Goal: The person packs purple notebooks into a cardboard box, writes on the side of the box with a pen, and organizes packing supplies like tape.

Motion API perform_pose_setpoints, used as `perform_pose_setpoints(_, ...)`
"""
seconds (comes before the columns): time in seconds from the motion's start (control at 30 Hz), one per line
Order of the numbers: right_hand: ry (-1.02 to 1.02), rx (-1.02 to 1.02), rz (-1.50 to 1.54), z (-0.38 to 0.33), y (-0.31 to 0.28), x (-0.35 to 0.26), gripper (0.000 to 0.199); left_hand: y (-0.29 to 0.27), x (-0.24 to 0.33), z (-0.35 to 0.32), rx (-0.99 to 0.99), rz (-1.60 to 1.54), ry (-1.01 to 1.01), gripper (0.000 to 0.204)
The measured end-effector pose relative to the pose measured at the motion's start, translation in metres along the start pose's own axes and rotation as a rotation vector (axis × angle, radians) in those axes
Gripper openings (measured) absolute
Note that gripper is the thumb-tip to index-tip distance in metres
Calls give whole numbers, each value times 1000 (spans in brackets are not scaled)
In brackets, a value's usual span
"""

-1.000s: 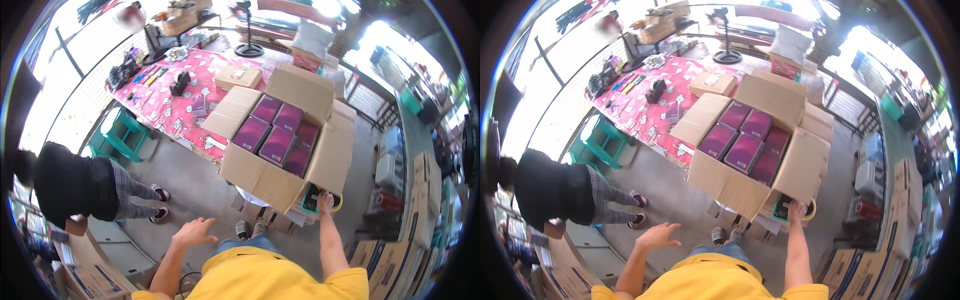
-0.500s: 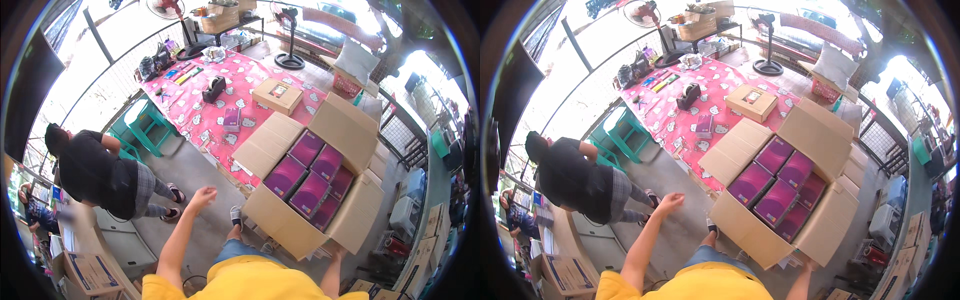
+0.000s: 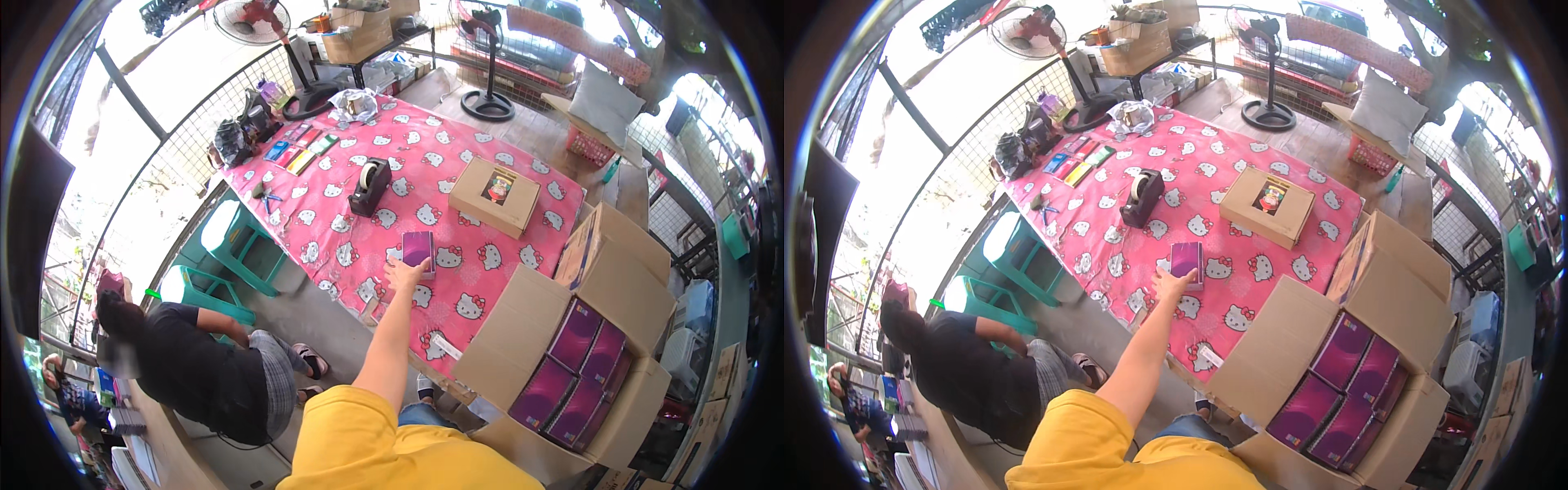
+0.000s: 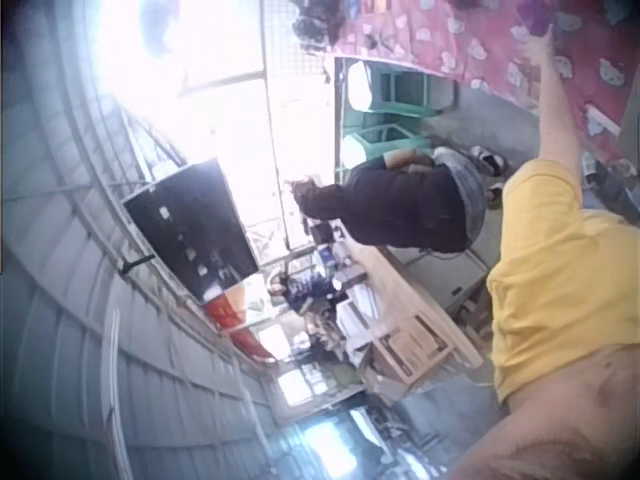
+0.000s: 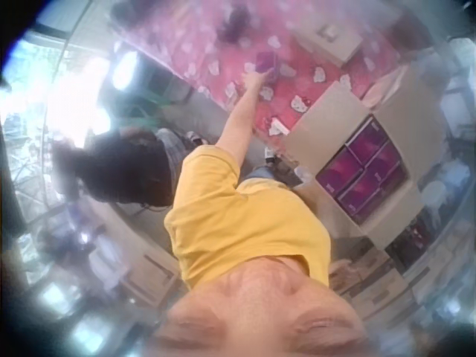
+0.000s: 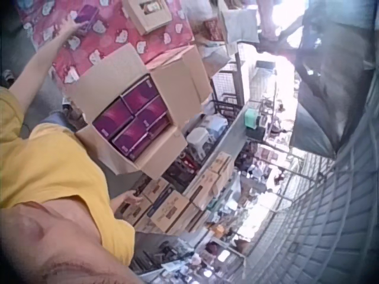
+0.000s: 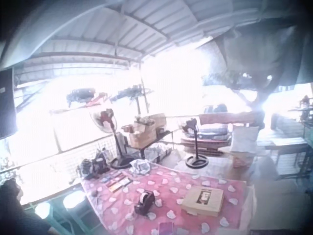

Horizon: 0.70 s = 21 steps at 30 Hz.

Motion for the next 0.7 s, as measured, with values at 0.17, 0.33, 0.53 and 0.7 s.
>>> perform_pose_setpoints(0.17,15,23,-33,-28,-43,-18,53,19,-6,26,-118,-64,-1,108)
perform_pose_setpoints(0.33,38,78,-44,-41,-77,-19,53,10,34,-5,-2,-71,496,81)
perform_pose_setpoints(0.53,-64,327,-10,-33,-136,-39,52,-46,33,-72,343,47,1135,83)
perform_pose_setpoints(0.7,-210,508,583,14,-179,-95,46,-99,39,-170,413,-253,1187,82)
Point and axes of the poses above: each hand's wrist, its own z-axis towards the middle knuckle, its own y-axis out of the palm, x = y × z, the point moved 7 cm from there along z, towards the middle knuckle, and after that the axes turned 10 degrees about -x, right-handed, at the moved point
